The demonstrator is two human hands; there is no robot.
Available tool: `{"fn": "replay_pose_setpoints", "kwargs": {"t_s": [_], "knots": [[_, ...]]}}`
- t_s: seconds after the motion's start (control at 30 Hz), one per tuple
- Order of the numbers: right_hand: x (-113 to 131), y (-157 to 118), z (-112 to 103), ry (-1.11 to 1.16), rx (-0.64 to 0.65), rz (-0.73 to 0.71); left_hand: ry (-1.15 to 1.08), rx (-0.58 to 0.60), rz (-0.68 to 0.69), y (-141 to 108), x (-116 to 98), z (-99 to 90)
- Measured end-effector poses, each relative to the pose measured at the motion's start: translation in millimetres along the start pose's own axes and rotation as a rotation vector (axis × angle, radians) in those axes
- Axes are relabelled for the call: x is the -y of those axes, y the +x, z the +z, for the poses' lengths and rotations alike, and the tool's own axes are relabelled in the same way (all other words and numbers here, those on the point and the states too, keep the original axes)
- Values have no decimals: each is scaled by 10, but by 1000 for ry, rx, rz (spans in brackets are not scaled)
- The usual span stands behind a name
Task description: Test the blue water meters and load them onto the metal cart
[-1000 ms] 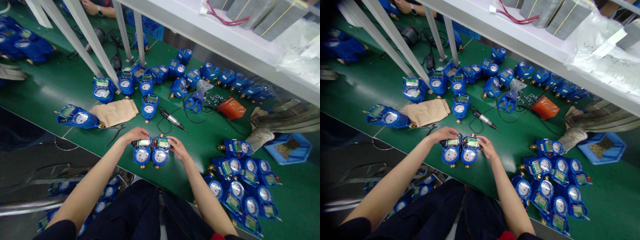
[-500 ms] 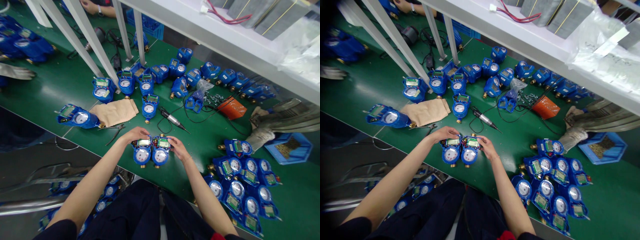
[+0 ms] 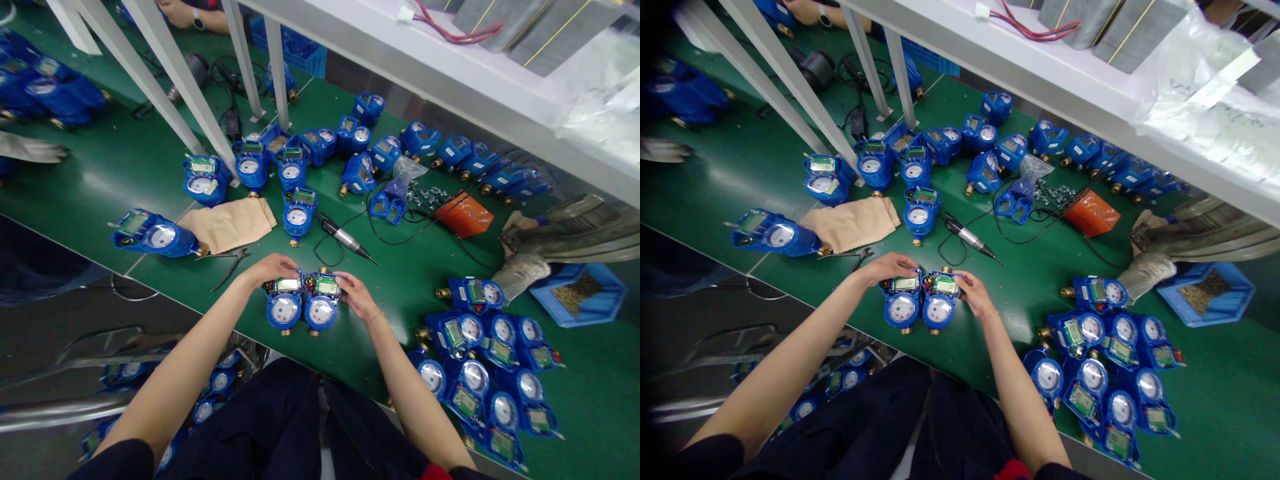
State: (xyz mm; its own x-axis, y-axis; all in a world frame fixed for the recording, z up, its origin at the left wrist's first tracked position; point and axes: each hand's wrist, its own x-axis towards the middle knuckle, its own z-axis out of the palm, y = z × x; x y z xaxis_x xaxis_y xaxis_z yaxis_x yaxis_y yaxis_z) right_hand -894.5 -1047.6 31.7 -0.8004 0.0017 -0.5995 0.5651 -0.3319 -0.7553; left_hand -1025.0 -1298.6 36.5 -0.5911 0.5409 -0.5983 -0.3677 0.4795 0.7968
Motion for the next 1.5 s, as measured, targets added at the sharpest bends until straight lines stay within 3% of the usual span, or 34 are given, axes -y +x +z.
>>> {"fn": "replay_pose_setpoints", "kwargs": {"t_s": [0.93,1.03,1.13,1.2,1.23,1.3,1.37,1.5], "knots": [[33,-34,28,6,6,-16,-21,0,16,-5,-13,12],[-41,-113,28,31,-2,-24,-59,-137,92,-155,7,-42],[-230,-254,53,84,-66,18,-221,-502,138,-432,219,-44],[-391,-344,108,117,-66,57,-353,-646,55,-639,435,75],[-466,-374,148,129,-51,76,-415,-630,-20,-727,541,180],[-586,-387,237,154,-42,91,-570,-454,-156,-832,716,459],[-647,-338,316,197,-87,80,-761,-340,-169,-826,816,755],[-655,-183,376,269,-153,88,-971,-562,-50,-678,860,1130]]}}
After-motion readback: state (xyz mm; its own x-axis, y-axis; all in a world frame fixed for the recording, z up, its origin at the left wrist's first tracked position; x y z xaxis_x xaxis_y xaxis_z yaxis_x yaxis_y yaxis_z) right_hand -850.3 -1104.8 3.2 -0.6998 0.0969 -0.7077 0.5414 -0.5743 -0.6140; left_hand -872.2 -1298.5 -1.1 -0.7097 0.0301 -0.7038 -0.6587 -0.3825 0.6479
